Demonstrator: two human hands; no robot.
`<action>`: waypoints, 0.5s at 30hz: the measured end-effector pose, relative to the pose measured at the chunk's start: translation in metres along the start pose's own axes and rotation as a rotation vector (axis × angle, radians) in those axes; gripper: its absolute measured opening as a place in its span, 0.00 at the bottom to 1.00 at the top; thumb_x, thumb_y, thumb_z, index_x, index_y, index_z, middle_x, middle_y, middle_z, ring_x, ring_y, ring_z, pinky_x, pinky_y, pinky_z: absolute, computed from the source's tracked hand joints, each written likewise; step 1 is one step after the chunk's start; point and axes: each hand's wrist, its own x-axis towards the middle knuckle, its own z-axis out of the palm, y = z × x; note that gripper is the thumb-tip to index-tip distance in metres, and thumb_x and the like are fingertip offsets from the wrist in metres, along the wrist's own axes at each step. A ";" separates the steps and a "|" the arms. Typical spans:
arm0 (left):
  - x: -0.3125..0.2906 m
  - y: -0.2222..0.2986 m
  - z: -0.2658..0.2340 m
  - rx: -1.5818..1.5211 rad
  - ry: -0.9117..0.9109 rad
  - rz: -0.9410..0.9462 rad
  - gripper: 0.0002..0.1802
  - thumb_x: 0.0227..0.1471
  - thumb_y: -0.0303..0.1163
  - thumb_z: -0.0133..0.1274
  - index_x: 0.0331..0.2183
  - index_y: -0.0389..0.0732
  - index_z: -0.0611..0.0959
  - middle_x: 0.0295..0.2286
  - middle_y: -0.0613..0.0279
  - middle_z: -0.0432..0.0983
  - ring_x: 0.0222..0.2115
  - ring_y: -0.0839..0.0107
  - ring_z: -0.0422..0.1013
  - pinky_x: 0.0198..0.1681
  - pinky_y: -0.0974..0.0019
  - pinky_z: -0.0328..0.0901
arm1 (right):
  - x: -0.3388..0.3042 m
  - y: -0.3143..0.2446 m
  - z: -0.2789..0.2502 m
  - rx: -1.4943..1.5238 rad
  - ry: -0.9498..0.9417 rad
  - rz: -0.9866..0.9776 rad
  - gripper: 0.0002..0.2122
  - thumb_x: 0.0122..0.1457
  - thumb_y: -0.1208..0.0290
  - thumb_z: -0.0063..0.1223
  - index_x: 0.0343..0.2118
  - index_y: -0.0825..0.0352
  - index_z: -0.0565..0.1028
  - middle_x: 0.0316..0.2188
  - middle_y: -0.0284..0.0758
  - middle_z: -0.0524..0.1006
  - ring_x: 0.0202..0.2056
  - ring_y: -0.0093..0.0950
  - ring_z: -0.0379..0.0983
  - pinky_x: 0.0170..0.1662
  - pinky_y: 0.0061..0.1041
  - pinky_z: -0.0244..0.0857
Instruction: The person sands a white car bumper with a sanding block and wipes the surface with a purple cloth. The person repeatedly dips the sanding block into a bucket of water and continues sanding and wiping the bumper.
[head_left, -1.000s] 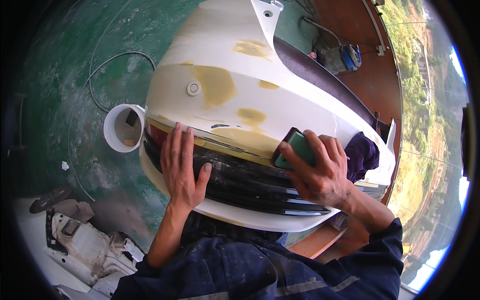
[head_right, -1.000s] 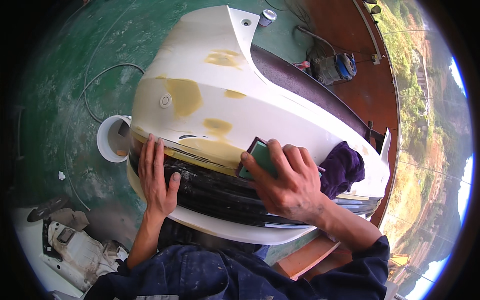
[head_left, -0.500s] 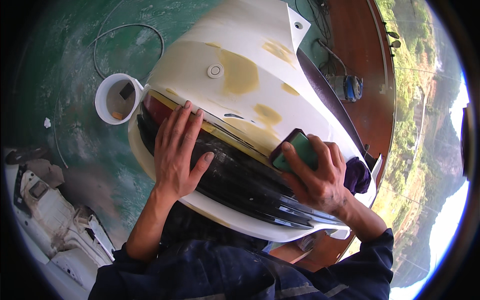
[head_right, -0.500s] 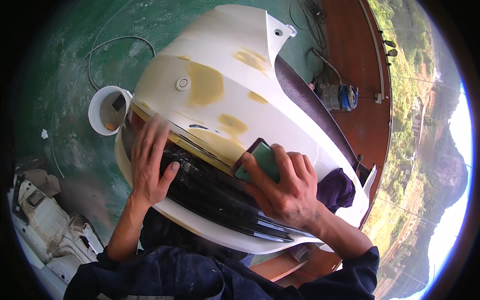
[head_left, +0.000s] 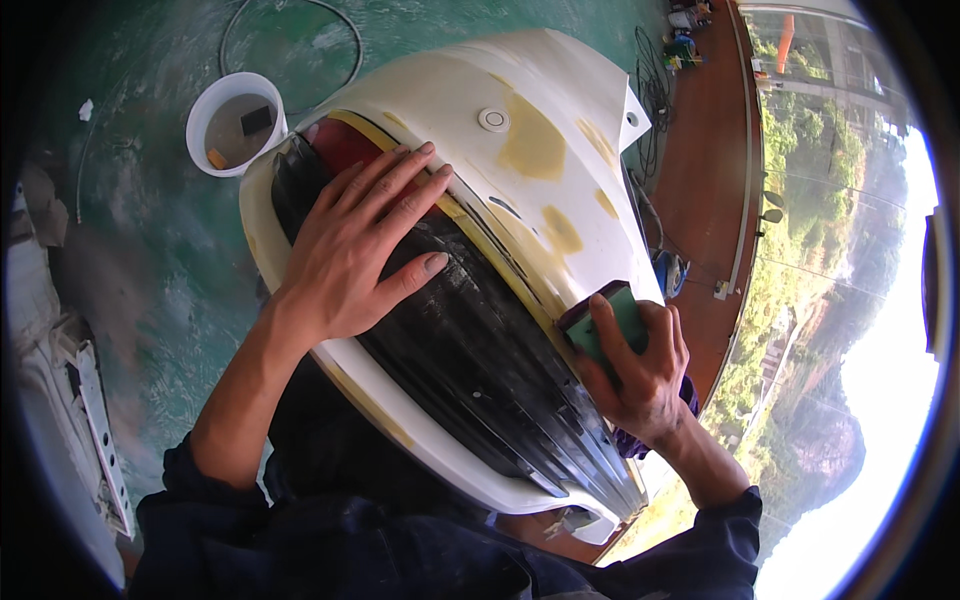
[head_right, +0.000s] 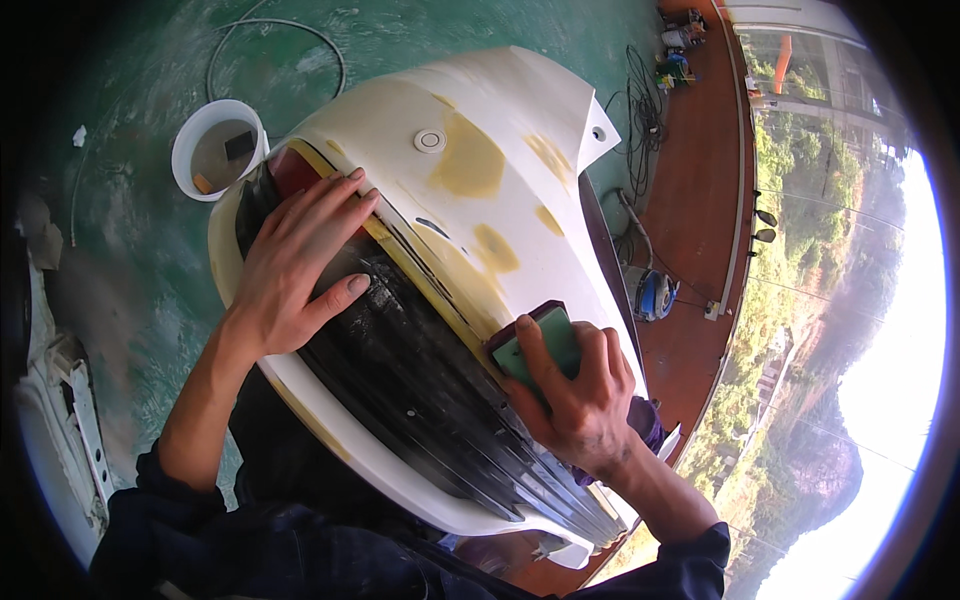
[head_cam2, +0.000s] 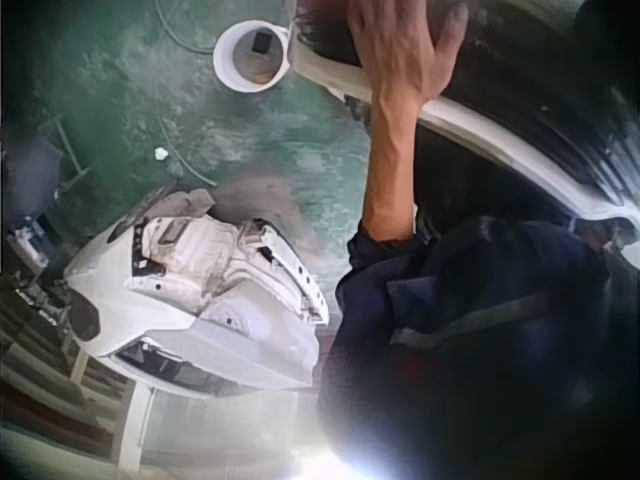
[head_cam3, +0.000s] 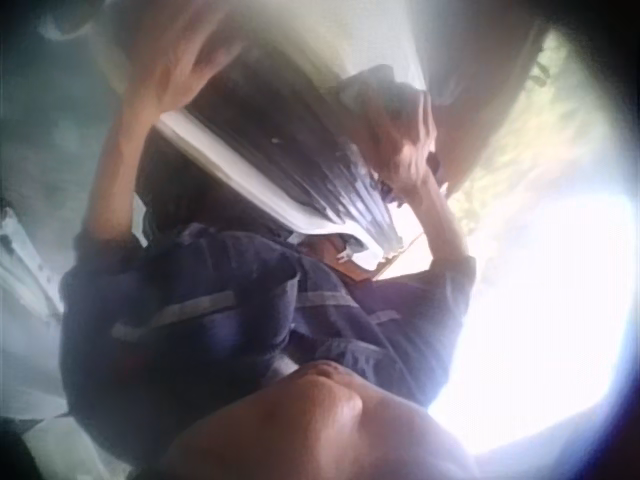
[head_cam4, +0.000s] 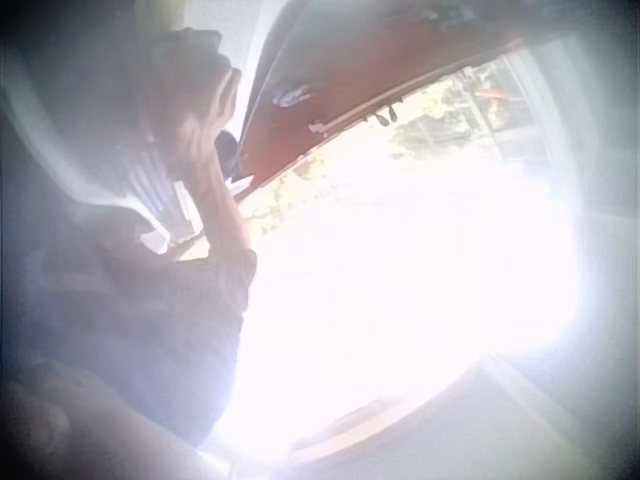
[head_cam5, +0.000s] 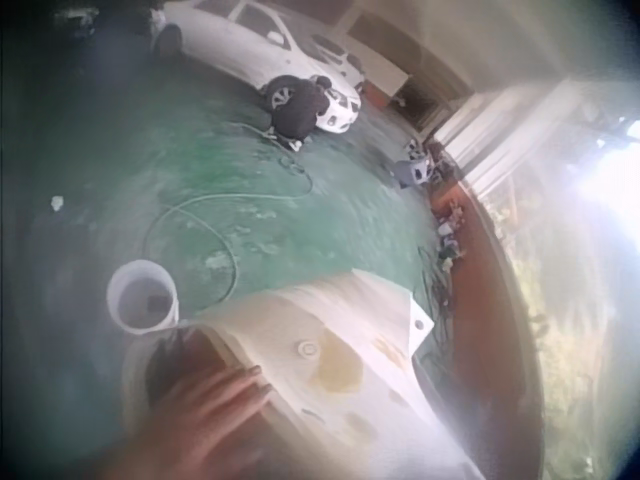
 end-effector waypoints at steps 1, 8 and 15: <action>-0.001 0.000 0.001 -0.001 0.011 0.004 0.40 0.72 0.55 0.47 0.73 0.39 0.70 0.73 0.48 0.62 0.74 0.46 0.57 0.76 0.43 0.49 | 0.005 0.000 0.003 0.005 0.003 -0.001 0.29 0.51 0.62 0.77 0.58 0.64 0.84 0.40 0.46 0.73 0.36 0.39 0.71 0.34 0.37 0.71; -0.010 -0.001 0.003 0.006 0.039 -0.054 0.39 0.71 0.57 0.49 0.73 0.46 0.71 0.73 0.54 0.62 0.74 0.49 0.58 0.76 0.45 0.50 | 0.019 -0.004 0.001 0.027 -0.003 -0.046 0.29 0.53 0.64 0.75 0.60 0.64 0.83 0.39 0.45 0.72 0.36 0.40 0.71 0.36 0.39 0.72; -0.005 -0.002 0.009 0.031 0.054 -0.044 0.39 0.71 0.56 0.49 0.73 0.46 0.70 0.73 0.54 0.62 0.73 0.48 0.58 0.75 0.44 0.51 | 0.054 -0.010 0.010 0.006 0.014 -0.042 0.27 0.57 0.63 0.74 0.59 0.64 0.82 0.37 0.44 0.70 0.37 0.40 0.71 0.37 0.40 0.72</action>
